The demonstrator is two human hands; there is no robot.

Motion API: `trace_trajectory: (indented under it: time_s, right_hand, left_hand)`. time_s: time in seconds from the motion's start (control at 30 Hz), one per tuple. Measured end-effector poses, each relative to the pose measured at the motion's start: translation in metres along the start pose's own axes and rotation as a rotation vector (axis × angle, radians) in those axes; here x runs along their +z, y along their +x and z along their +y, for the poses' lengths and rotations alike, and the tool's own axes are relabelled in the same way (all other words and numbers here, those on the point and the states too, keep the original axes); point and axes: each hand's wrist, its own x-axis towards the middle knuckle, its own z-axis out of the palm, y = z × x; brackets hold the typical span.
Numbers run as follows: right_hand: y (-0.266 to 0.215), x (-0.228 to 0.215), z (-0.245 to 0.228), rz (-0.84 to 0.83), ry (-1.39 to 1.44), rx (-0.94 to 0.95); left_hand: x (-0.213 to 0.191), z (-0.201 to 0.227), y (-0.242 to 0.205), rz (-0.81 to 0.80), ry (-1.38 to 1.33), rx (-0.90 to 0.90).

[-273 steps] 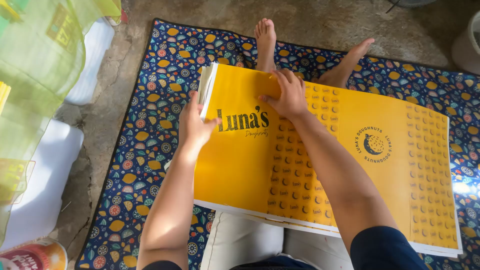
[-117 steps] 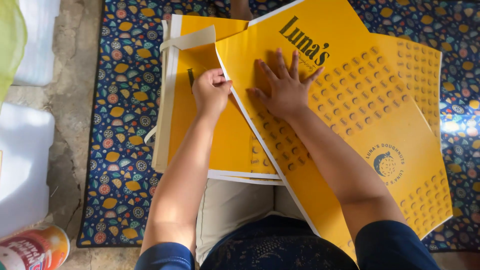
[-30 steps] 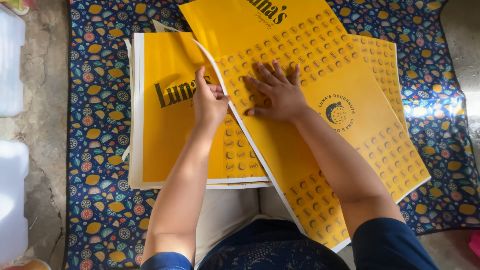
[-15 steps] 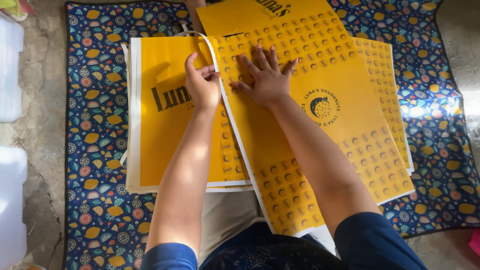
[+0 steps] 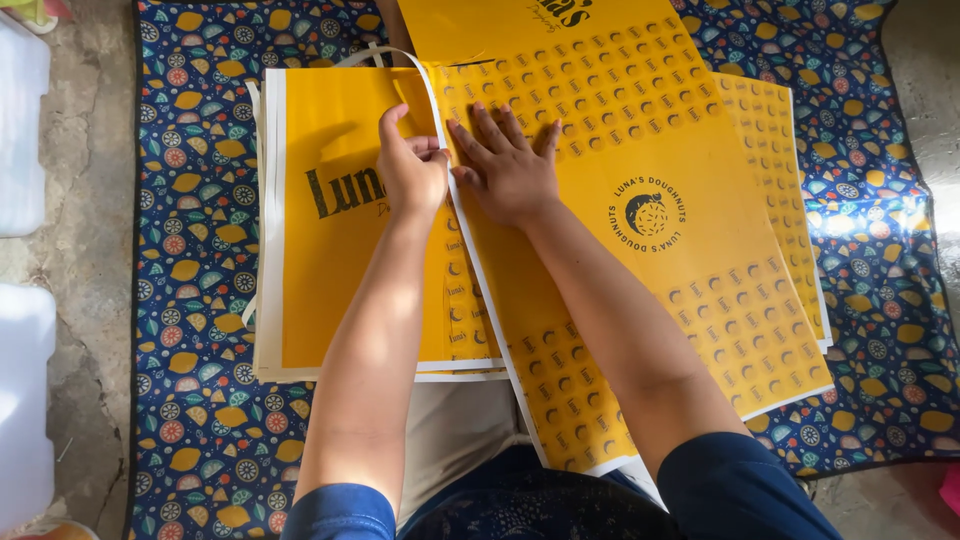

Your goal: Peeling adhesive strips and stacking paper bags in a workshop environment

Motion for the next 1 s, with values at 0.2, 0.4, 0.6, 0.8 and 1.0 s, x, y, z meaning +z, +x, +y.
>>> trace_trajectory:
  time_s: [0.2, 0.4, 0.6, 0.8, 1.0]
  right_hand:
    - [0.0, -0.004, -0.005, -0.047, -0.019, 0.032]
    - [-0.003, -0.004, -0.002, -0.027, -0.014, 0.009]
    - [0.0, 0.006, 0.006, 0.031, 0.055, -0.024]
    - [0.001, 0.017, 0.01, 0.092, 0.044, -0.062]
    - [0.008, 0.023, 0.016, 0.316, 0.034, -0.156]
  left_hand:
    - [0.0, 0.003, -0.008, 0.06, 0.023, -0.027]
    - [-0.014, 0.02, -0.027, -0.123, 0.038, 0.003]
    - [-0.011, -0.002, -0.018, -0.173, -0.053, 0.133]
    - [-0.011, 0.006, -0.009, -0.17, -0.058, 0.141]
    - [0.007, 0.052, 0.023, -0.015, -0.149, -0.081]
